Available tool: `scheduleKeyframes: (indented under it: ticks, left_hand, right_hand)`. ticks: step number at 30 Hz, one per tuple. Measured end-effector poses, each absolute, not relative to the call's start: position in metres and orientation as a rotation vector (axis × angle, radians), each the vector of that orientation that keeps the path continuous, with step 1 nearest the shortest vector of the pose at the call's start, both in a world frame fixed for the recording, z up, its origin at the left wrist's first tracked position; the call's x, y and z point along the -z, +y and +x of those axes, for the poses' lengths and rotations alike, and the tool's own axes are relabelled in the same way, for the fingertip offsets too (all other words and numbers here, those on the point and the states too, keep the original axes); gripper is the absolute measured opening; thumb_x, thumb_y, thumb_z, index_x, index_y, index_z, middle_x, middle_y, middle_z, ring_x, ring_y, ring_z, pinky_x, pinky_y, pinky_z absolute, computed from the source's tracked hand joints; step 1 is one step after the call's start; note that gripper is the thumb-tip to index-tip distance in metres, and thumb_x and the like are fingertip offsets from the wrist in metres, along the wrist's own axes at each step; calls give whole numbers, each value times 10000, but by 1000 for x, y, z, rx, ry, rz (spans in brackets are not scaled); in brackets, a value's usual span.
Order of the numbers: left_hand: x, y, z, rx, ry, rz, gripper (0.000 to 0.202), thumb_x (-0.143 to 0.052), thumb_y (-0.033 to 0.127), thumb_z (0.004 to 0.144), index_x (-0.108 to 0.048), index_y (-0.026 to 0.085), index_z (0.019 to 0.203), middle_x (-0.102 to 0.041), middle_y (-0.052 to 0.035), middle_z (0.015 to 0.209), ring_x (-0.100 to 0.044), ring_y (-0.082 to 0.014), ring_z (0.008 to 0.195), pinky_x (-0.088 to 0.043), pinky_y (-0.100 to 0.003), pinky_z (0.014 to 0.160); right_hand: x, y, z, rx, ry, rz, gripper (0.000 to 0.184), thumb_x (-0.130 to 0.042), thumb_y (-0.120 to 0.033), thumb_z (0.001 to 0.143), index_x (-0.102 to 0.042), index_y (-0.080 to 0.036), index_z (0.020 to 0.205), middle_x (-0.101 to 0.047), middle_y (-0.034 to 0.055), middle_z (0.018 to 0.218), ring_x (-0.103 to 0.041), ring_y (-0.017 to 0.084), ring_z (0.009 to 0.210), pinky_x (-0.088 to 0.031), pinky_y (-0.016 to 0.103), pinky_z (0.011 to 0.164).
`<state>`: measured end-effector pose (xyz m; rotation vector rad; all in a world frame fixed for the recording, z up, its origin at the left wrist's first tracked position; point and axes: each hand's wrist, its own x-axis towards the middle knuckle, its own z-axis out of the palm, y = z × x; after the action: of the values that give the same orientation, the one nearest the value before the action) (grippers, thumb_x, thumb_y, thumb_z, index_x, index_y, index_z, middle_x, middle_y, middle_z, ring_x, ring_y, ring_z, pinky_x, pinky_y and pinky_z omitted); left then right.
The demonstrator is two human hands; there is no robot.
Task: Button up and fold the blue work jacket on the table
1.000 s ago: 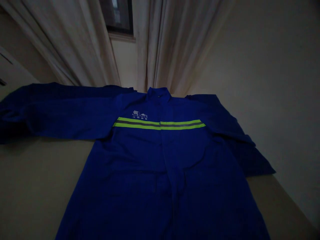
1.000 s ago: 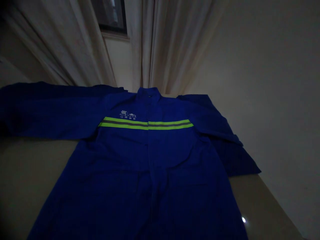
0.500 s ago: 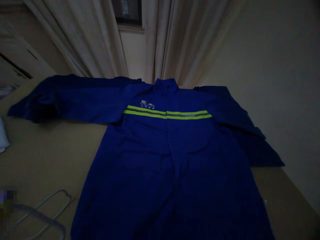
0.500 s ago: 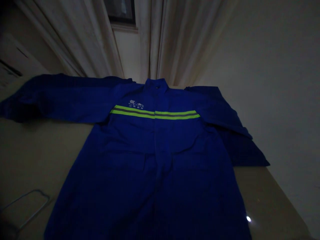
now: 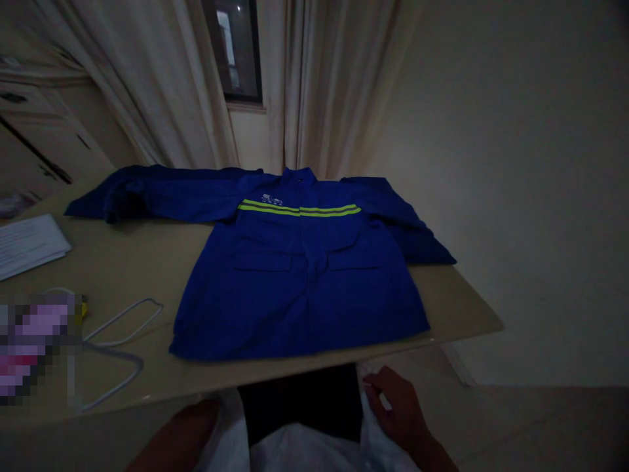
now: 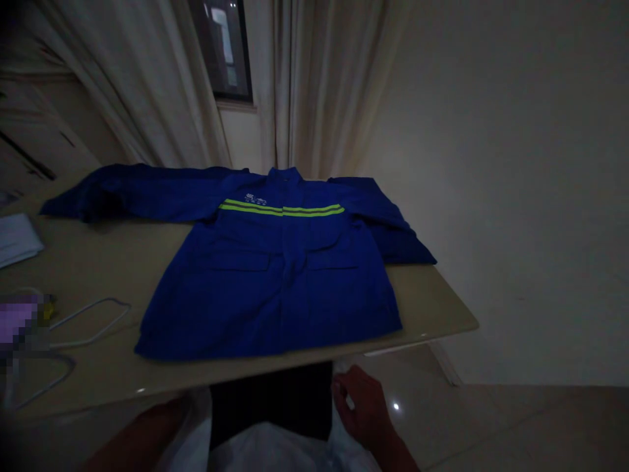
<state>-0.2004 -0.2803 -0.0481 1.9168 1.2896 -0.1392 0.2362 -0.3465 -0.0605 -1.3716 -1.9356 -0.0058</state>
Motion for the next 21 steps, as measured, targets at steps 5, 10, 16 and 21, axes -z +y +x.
scheduleKeyframes:
  ticks: [5,10,16,21]
  left_hand:
    - [-31,-230,-126,52,704,1925,424,-483,551,1036,-730,303,1274,-764,-48,1232,-704,-225,1100,-539,-320,970]
    - [-53,-115,-39,-244,1031,2201,337,-472,372,1030,-724,183,911,-750,-59,868,-683,-189,779,-497,-280,744]
    - [-1,-35,10,-469,1501,2323,317,-401,250,1052,-700,179,1126,-742,-125,1128,-675,-246,1046,-486,-348,914]
    - [23,-39,10,-659,1360,2476,307,-510,361,1031,-695,235,1242,-686,-106,1246,-598,-284,1156,-460,-417,966]
  right_hand:
    - [-8,-252,197,50,-1847,-1364,85,-598,-264,1001,-672,-234,971,-698,37,800,-658,186,741,-525,321,741]
    - [-19,-104,158,-234,-1830,-1885,328,-786,-352,861,-658,-208,1126,-726,100,1004,-678,262,956,-509,339,837]
    - [17,-52,183,-605,-1620,-1733,422,-690,-141,802,-642,-212,1215,-702,-20,828,-668,161,763,-496,250,707]
    - [27,-49,200,-918,-1430,-1554,503,-653,-137,760,-609,-174,1260,-653,-64,712,-578,110,576,-429,201,548]
